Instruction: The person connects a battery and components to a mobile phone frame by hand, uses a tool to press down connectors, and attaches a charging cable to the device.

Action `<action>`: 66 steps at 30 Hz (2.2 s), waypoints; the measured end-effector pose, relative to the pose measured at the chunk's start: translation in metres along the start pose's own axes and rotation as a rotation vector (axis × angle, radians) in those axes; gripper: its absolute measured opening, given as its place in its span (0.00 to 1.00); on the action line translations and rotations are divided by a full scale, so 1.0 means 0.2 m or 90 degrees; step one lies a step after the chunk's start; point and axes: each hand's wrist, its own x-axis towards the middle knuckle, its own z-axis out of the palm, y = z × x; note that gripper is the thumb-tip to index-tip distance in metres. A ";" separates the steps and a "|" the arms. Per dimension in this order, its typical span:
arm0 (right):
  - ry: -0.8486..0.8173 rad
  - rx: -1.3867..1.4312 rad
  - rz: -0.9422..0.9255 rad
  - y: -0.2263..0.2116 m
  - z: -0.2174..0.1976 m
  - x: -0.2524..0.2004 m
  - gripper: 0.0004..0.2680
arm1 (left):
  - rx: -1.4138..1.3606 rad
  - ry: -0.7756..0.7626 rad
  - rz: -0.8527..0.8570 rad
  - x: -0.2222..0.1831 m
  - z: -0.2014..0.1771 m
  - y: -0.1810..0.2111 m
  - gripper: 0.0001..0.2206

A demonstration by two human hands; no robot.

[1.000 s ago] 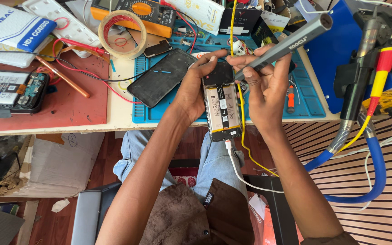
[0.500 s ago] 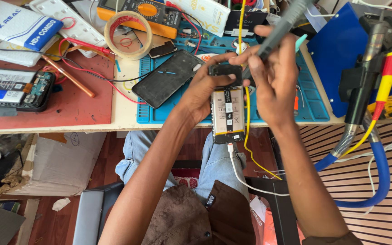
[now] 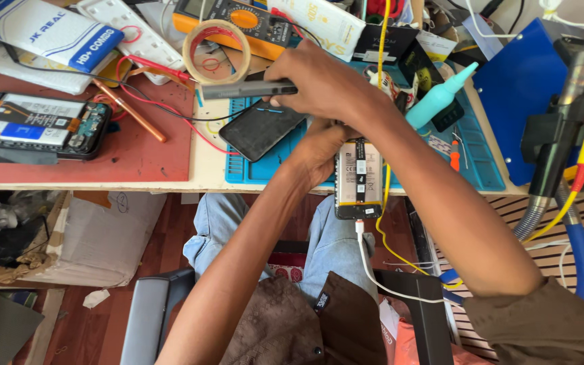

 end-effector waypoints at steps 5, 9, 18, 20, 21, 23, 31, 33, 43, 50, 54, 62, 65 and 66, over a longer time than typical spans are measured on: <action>-0.071 0.007 -0.068 0.07 0.04 0.07 0.11 | 0.015 0.010 0.003 -0.02 0.04 0.02 0.23; -0.117 0.018 -0.034 0.09 0.05 0.09 0.11 | 0.014 -0.011 0.016 -0.04 0.05 0.04 0.23; -0.205 -0.033 0.023 0.10 0.08 0.10 0.12 | -0.026 -0.002 -0.019 -0.04 0.06 0.07 0.17; -0.130 -0.063 -0.038 0.10 0.08 0.07 0.13 | -0.017 0.000 -0.030 -0.05 0.07 0.08 0.16; -0.118 -0.051 0.003 0.11 0.05 0.05 0.13 | -0.013 0.002 -0.035 -0.06 0.08 0.09 0.15; -0.099 -0.025 0.081 0.15 -0.04 -0.01 0.15 | 0.005 -0.018 -0.033 -0.07 0.10 0.11 0.15; 0.024 -0.181 0.120 0.28 -0.29 -0.31 0.12 | -0.029 -0.011 -0.061 -0.11 0.18 0.19 0.16; 0.023 -0.025 0.225 0.24 -0.34 -0.39 0.13 | -0.031 -0.015 -0.070 -0.12 0.18 0.19 0.16; -0.005 -0.053 0.490 0.07 -0.41 -0.68 0.08 | 0.009 -0.040 -0.044 -0.13 0.23 0.24 0.16; 0.072 -0.174 0.540 -0.08 -0.39 -0.73 0.12 | 0.012 0.026 -0.042 -0.21 0.25 0.34 0.13; 0.091 -0.096 0.670 -0.20 -0.41 -0.78 0.11 | 0.010 0.043 -0.045 -0.26 0.22 0.42 0.14; 0.153 -0.160 0.544 -0.10 -0.23 -0.80 0.12 | -0.023 0.058 0.003 -0.30 0.21 0.42 0.11; 0.234 -0.107 0.477 -0.16 -0.22 -0.80 0.08 | -0.042 0.053 0.024 -0.29 0.22 0.42 0.10; 0.251 -0.060 0.463 -0.20 -0.22 -0.81 0.06 | -0.049 0.051 0.028 -0.29 0.22 0.42 0.10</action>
